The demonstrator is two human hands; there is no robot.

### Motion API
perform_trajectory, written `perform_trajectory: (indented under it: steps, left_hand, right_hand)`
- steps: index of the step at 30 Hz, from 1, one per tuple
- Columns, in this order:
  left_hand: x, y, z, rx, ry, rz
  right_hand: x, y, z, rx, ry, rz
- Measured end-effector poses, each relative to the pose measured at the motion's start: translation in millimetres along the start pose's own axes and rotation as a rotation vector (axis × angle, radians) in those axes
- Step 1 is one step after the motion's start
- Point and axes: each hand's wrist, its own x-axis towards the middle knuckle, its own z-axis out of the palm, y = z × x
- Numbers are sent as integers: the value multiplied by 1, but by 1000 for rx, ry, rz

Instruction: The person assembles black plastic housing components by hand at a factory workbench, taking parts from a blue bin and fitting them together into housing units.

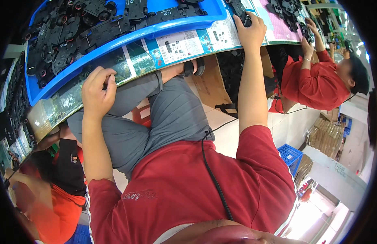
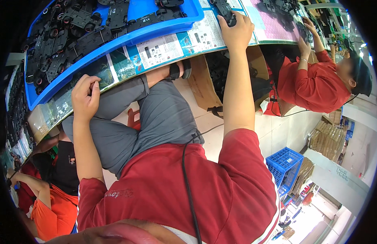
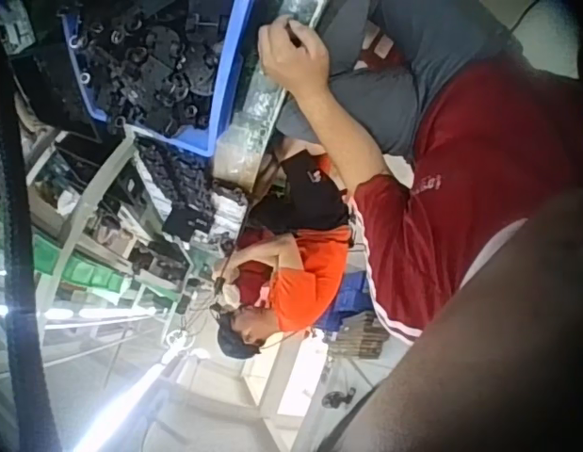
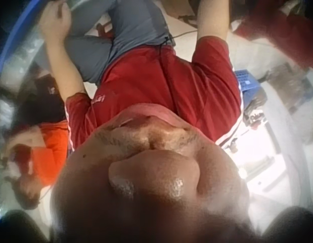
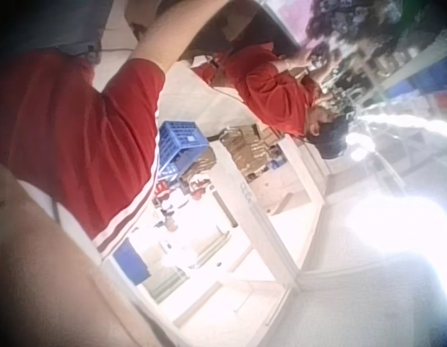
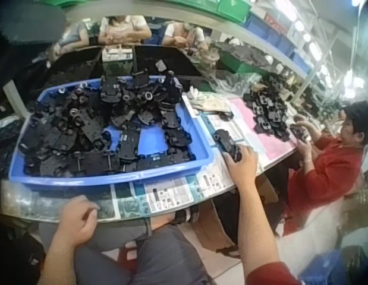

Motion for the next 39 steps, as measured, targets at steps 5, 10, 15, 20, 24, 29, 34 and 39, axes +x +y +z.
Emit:
perform_trajectory:
  steps: [5, 10, 15, 20, 24, 29, 34, 39]
  left_hand:
    - [2, 2, 1, 16, -3, 3]
    - [4, 2, 5, 21, -5, 34]
    - [1, 4, 1, 80, -1, 5]
    - [6, 5, 5, 87, -19, 13]
    - [3, 4, 4, 115, -5, 31]
    - [3, 3, 6, 85, -8, 42]
    - [2, 3, 3, 83, -2, 44]
    - [3, 4, 3, 86, -1, 34]
  right_hand:
    - [0, 1, -1, 5, -4, 14]
    - [1, 5, -4, 15, 6, 12]
    - [5, -35, -18, 113, -24, 65]
    - [7, -32, -27, 105, -3, 75]
    - [8, -33, -24, 54, -24, 79]
    - [-1, 1, -1, 30, 48, -15]
    - [-2, 1, 2, 13, 21, 11]
    - [-1, 2, 0, 2, 18, 5]
